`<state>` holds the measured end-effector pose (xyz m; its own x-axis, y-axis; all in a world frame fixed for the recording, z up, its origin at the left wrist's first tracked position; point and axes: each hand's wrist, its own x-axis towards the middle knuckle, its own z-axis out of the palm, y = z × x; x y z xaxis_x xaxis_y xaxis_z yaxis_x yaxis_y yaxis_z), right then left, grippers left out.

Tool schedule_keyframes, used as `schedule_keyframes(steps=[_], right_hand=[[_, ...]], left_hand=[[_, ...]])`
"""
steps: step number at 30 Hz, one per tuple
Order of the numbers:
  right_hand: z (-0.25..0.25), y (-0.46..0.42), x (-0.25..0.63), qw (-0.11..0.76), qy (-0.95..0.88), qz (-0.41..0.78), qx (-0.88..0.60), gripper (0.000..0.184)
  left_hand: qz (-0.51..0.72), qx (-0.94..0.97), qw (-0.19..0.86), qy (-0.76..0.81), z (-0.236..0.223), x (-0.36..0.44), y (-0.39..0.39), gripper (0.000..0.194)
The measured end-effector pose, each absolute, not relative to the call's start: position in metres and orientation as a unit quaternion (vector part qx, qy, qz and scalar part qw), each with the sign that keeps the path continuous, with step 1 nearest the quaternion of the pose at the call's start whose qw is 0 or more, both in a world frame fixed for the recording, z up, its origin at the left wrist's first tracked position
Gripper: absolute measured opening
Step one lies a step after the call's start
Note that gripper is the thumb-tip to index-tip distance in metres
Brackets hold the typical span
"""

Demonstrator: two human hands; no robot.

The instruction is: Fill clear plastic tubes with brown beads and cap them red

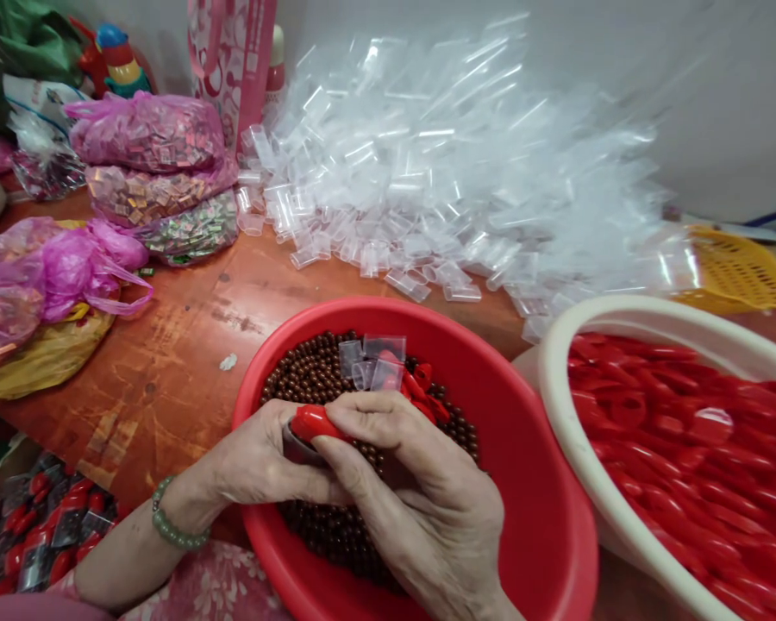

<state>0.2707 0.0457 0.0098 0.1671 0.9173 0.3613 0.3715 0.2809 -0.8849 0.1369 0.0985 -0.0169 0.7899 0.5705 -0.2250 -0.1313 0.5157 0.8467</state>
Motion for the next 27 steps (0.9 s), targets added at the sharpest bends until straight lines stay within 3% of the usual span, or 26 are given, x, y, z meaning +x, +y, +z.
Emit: schedule_keyframes(steps=[11,18,23,27], right_hand=[[0.001,0.052,0.268,0.533,-0.601,0.225,-0.551,0.021],[0.009,0.054,0.278,0.470,-0.628,0.241,-0.572,0.013],[0.008,0.056,0.287,0.437,-0.676,0.245,-0.540,0.020],[0.003,0.057,0.290,0.442,-0.643,0.298,-0.550,0.011]], left_hand=[[0.190,0.417,0.848,0.265,-0.018,0.137,0.103,0.037],[0.155,0.411,0.854,0.280,-0.010,0.136,0.105,0.049],[0.147,0.425,0.852,0.266,-0.014,0.136,0.104,0.048],[0.143,0.434,0.845,0.278,-0.016,0.136,0.102,0.041]])
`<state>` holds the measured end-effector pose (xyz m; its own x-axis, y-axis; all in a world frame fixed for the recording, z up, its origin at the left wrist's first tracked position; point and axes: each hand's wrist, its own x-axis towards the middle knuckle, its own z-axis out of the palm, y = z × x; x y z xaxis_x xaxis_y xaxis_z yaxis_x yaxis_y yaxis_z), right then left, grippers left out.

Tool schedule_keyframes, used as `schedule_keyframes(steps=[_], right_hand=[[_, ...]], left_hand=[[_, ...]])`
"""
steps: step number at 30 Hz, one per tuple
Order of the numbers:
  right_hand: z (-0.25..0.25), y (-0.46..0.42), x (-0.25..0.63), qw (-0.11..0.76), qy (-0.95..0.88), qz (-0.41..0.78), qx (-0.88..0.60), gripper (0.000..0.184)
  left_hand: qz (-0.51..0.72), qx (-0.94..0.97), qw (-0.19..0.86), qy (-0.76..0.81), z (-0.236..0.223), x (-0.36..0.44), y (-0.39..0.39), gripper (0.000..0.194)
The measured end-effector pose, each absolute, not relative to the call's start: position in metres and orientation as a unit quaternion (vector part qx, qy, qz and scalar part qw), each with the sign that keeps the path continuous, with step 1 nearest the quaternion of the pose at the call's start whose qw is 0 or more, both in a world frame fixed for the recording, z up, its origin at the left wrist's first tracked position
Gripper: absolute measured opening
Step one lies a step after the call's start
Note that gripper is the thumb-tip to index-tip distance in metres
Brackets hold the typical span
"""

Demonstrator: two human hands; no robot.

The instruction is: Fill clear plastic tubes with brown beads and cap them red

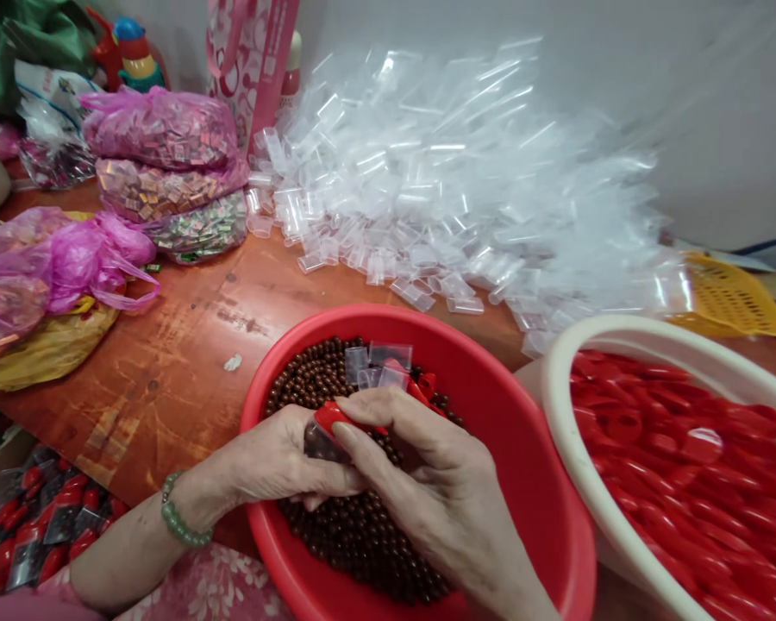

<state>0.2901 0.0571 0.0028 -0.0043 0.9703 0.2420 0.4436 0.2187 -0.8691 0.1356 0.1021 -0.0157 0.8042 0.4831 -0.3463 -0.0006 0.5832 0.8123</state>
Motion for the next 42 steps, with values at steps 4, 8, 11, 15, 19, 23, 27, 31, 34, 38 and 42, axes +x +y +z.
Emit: schedule_keyframes(steps=[4,8,11,15,19,23,27,31,34,38,42], right_hand=[[0.003,0.058,0.291,0.443,-0.624,0.328,-0.554,0.006],[0.008,0.058,0.291,0.440,-0.627,0.329,-0.553,0.008],[0.009,0.058,0.289,0.449,-0.621,0.329,-0.552,0.006],[0.008,0.056,0.285,0.448,-0.631,0.321,-0.546,0.010],[0.009,0.054,0.286,0.448,-0.628,0.324,-0.548,0.009],[0.010,0.053,0.290,0.453,-0.622,0.334,-0.545,0.012],[0.009,0.050,0.295,0.433,-0.621,0.345,-0.555,0.010],[0.007,0.048,0.296,0.425,-0.605,0.363,-0.567,0.010],[0.009,0.049,0.295,0.427,-0.591,0.377,-0.571,0.010],[0.013,0.053,0.297,0.414,-0.567,0.405,-0.586,0.009],[0.012,0.053,0.300,0.410,-0.573,0.420,-0.572,0.005]], left_hand=[[0.150,0.469,0.817,0.301,-0.019,0.136,0.098,0.022],[0.184,0.476,0.817,0.269,-0.023,0.136,0.096,0.017],[0.214,0.480,0.815,0.245,-0.024,0.137,0.098,0.012],[0.198,0.497,0.804,0.260,-0.023,0.137,0.100,0.015],[0.194,0.513,0.795,0.260,-0.022,0.136,0.099,0.018],[0.180,0.525,0.789,0.263,-0.023,0.137,0.099,0.022],[0.152,0.544,0.777,0.277,-0.023,0.137,0.100,0.021],[0.141,0.564,0.764,0.279,-0.021,0.137,0.100,0.020],[0.142,0.564,0.764,0.278,-0.022,0.137,0.099,0.021],[0.116,0.567,0.765,0.282,-0.024,0.137,0.098,0.023],[0.095,0.583,0.751,0.294,-0.020,0.137,0.099,0.025]])
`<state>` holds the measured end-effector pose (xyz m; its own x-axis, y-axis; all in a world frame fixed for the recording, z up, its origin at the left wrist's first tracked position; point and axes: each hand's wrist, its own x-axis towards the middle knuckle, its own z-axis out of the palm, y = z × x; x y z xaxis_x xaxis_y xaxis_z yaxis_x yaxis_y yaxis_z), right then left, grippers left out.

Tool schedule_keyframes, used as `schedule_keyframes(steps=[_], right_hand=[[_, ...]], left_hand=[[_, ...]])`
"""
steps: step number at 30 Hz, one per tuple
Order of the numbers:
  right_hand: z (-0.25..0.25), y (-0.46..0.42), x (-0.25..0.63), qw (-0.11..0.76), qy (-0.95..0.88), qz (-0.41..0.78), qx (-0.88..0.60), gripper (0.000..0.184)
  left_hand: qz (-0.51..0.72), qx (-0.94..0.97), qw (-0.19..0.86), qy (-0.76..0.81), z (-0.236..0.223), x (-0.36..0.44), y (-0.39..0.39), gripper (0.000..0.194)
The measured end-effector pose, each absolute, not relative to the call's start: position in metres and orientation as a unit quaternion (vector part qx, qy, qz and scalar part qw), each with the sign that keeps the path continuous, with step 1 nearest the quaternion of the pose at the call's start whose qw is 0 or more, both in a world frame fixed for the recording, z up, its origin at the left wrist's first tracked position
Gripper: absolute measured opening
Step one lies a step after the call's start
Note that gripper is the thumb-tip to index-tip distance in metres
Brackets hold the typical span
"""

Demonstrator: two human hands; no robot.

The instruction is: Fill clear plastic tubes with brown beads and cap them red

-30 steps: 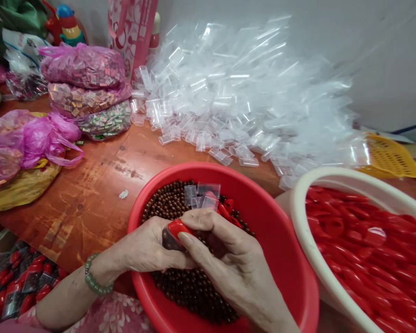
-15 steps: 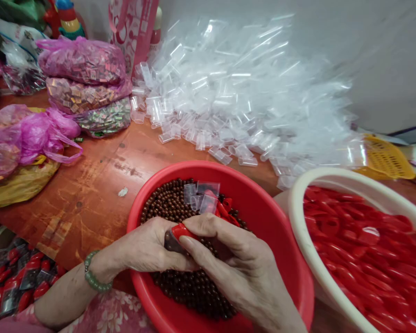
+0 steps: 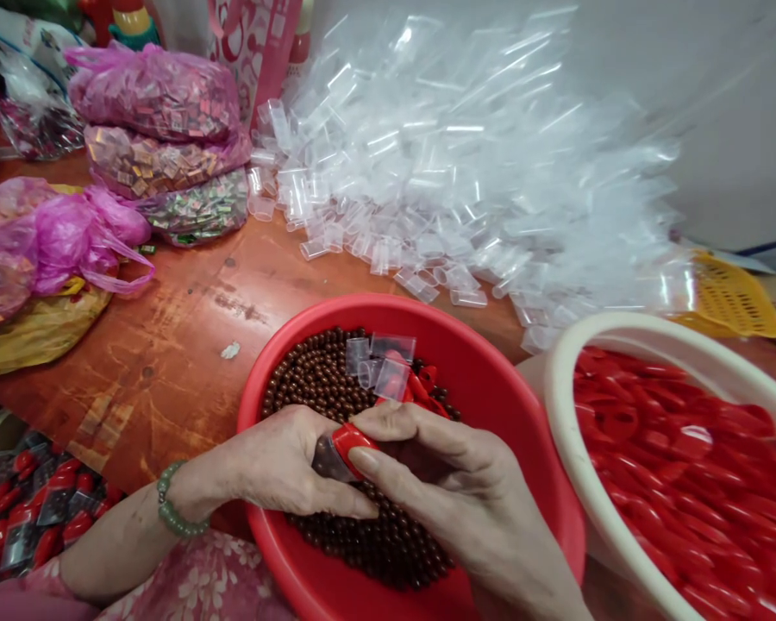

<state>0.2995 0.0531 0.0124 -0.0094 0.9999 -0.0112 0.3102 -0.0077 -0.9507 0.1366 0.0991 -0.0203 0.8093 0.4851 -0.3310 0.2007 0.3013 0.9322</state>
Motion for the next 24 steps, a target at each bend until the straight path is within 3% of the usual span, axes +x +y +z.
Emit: schedule_keyframes(steps=[8,14,16,20,22,24], right_hand=[[0.004,0.040,0.288,0.445,-0.624,0.312,-0.561,0.015],[0.002,0.035,0.291,0.380,-0.712,0.229,-0.544,0.017],[-0.001,0.034,0.290,0.344,-0.746,0.160,-0.546,0.027],[-0.008,0.037,0.282,0.279,-0.806,0.030,-0.522,0.071],[-0.011,0.041,0.278,0.266,-0.819,-0.030,-0.508,0.074],[-0.012,0.044,0.275,0.258,-0.823,-0.090,-0.498,0.065]], left_hand=[[0.094,0.558,0.765,0.306,-0.018,0.139,0.103,0.019],[0.113,0.546,0.772,0.304,-0.025,0.139,0.102,0.019],[0.115,0.497,0.807,0.297,-0.025,0.139,0.103,0.019],[0.114,0.374,0.874,0.289,-0.022,0.141,0.106,0.032],[0.134,0.330,0.888,0.291,-0.020,0.142,0.107,0.036],[0.141,0.305,0.895,0.292,-0.018,0.142,0.107,0.036]])
